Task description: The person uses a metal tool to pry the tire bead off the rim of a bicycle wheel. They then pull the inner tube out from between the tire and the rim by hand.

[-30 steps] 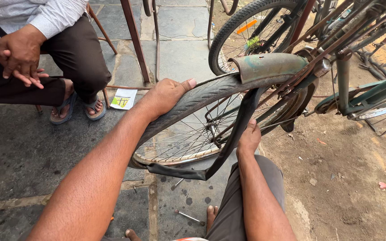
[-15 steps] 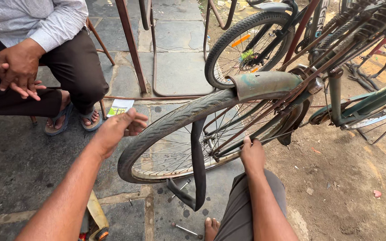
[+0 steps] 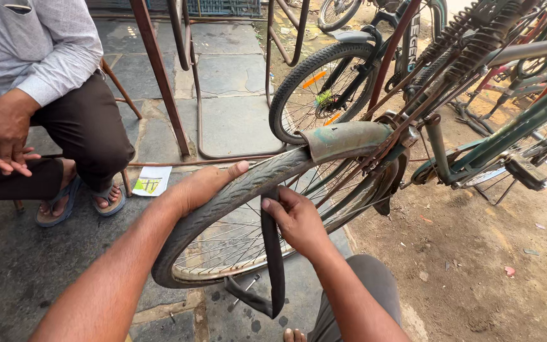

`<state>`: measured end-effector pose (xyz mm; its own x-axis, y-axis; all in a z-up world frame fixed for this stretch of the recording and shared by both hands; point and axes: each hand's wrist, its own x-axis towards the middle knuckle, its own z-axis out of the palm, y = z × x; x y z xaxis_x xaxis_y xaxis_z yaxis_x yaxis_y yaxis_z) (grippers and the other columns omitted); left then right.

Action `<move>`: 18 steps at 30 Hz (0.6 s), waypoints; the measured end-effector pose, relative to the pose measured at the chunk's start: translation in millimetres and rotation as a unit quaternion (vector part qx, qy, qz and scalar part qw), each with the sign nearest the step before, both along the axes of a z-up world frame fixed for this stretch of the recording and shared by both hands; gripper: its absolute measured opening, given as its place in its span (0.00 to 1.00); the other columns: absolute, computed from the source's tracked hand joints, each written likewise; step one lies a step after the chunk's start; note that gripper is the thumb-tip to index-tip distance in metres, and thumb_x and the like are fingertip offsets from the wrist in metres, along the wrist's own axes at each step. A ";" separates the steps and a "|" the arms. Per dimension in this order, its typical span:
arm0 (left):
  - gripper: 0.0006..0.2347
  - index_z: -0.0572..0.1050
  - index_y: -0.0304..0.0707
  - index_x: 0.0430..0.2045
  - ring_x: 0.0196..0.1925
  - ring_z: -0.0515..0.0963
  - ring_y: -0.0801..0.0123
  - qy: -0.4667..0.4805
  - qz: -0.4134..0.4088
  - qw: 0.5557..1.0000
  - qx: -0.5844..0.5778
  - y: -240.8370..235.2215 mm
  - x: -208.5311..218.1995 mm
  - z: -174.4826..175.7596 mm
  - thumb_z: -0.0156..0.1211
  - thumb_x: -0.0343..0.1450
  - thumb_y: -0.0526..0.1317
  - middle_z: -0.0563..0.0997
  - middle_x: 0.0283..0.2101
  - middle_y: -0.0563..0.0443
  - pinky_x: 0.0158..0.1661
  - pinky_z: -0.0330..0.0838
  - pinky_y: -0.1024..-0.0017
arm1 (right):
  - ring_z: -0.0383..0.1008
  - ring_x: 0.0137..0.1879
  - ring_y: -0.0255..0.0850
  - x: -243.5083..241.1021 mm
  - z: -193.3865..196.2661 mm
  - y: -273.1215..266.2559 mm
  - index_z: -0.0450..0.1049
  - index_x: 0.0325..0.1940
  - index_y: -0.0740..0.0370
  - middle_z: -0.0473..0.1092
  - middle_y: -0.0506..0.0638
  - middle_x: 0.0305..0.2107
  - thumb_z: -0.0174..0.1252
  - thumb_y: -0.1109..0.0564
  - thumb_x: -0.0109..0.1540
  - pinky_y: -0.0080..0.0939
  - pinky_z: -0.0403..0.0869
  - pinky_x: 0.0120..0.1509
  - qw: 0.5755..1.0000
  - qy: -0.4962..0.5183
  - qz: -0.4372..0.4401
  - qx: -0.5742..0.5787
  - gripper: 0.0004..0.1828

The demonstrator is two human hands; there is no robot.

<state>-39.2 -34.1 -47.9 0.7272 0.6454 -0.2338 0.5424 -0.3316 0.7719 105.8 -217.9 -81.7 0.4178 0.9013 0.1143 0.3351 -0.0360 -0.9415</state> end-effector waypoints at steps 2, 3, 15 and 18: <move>0.35 0.85 0.39 0.36 0.35 0.85 0.65 -0.009 0.006 0.996 0.090 8.7 -0.8 -7.2 0.42 0.68 0.72 0.87 0.29 0.44 0.43 0.77 0.63 | 0.72 0.37 0.46 8.3 -12.6 -10.9 0.76 0.37 0.61 0.74 0.52 0.30 0.61 0.54 0.64 0.44 0.71 0.45 0.958 -0.266 -0.092 0.056 0.08; 0.36 0.86 0.38 0.33 0.34 0.86 0.64 0.006 0.019 0.995 0.095 12.4 -1.3 -10.4 0.42 0.67 0.73 0.87 0.27 0.43 0.43 0.78 0.63 | 0.71 0.37 0.46 13.3 -20.4 -19.8 0.75 0.32 0.60 0.74 0.50 0.30 0.61 0.55 0.63 0.45 0.71 0.45 0.907 -0.391 -0.136 0.078 0.08; 0.36 0.87 0.31 0.26 0.30 0.84 0.59 0.012 0.054 0.997 0.044 42.2 3.2 -12.3 0.47 0.67 0.71 0.85 0.22 0.41 0.40 0.77 0.63 | 0.78 0.40 0.50 34.2 -43.2 -39.8 0.70 0.59 0.66 0.76 0.59 0.33 0.54 0.41 0.64 0.49 0.75 0.46 0.958 -0.207 -0.200 0.013 0.29; 0.36 0.87 0.31 0.26 0.28 0.84 0.60 0.019 0.058 0.997 0.036 42.2 2.7 -10.6 0.46 0.68 0.71 0.84 0.22 0.41 0.40 0.77 0.63 | 0.78 0.39 0.48 46.8 -23.2 -8.0 0.69 0.64 0.64 0.76 0.58 0.33 0.42 0.42 0.70 0.49 0.76 0.45 0.961 -0.067 -0.263 0.056 0.28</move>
<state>-36.6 8.1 -58.5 0.6377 0.7412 -0.2097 0.6088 -0.3182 0.7267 152.6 -225.9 -104.9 0.7867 0.5489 0.2826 0.4167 -0.1343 -0.8991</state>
